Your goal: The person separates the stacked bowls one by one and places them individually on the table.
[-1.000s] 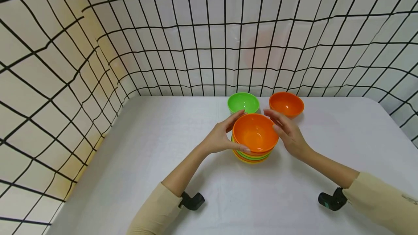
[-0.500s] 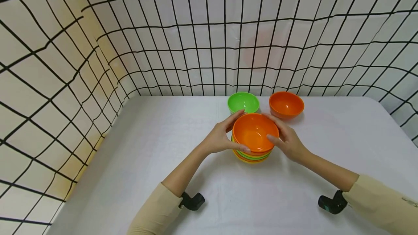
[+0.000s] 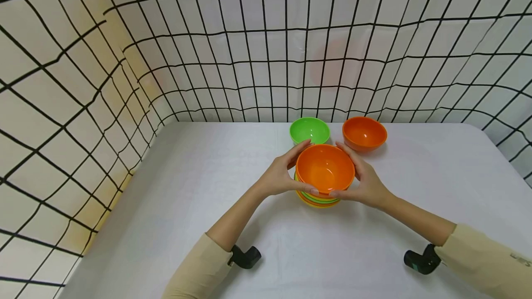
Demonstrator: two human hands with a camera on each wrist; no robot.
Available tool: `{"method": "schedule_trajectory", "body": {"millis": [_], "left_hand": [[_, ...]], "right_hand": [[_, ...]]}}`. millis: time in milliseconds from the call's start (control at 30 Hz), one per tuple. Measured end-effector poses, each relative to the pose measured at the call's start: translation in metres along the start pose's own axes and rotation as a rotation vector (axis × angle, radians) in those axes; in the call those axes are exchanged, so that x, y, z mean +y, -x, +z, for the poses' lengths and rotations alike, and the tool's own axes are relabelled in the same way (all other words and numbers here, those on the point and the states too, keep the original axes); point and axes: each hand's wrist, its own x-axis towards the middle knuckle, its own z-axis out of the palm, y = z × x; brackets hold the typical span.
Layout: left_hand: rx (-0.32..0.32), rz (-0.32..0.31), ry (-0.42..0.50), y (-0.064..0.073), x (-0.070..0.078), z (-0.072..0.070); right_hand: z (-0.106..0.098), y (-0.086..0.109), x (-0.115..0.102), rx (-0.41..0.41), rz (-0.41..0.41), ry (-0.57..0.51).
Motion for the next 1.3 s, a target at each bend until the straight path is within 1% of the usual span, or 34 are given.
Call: {"method": "schedule_trajectory", "body": {"millis": [200,300,500,700,833,933,1000,1033,1067,1133,1233,1267,1300], "left_hand": [[0.0,0.002,0.011,0.001,0.0,0.001],[-0.004,-0.005,0.021,0.001,0.001,0.001],[-0.017,-0.01,0.028,0.002,0.001,0.001],[-0.018,0.014,0.013,0.002,-0.001,0.001],[-0.013,0.028,0.006,0.002,-0.003,0.001],[-0.012,0.028,0.008,0.001,-0.003,0.002],[-0.014,0.028,0.007,0.001,-0.002,0.001],[-0.016,0.024,0.004,0.002,0.003,0.001],[-0.017,0.024,0.003,0.002,0.003,0.0],[-0.018,0.026,-0.001,0.002,0.003,0.0],[-0.014,0.014,-0.01,0.002,0.004,0.0],[-0.013,0.018,-0.006,0.001,-0.001,0.001],[-0.013,0.02,-0.003,0.001,-0.001,0.001]], "right_hand": [[0.0,-0.002,-0.004,0.002,0.047,0.13],[0.001,-0.002,-0.007,0.001,0.047,0.154],[0.003,-0.003,-0.007,0.019,0.016,0.178],[0.006,-0.003,-0.001,0.061,-0.017,0.18],[0.007,-0.002,-0.001,0.074,-0.017,0.177],[0.007,-0.002,-0.003,0.082,-0.025,0.165],[0.008,-0.002,-0.004,0.088,-0.029,0.156],[0.008,-0.002,-0.003,0.093,-0.029,0.153],[0.008,-0.002,-0.008,0.097,-0.03,0.151],[0.009,-0.002,-0.011,0.107,-0.028,0.154],[0.011,-0.001,-0.019,0.131,-0.03,0.154],[0.011,-0.002,-0.021,0.14,-0.031,0.151],[0.01,-0.002,-0.018,0.149,-0.031,0.148]]}}
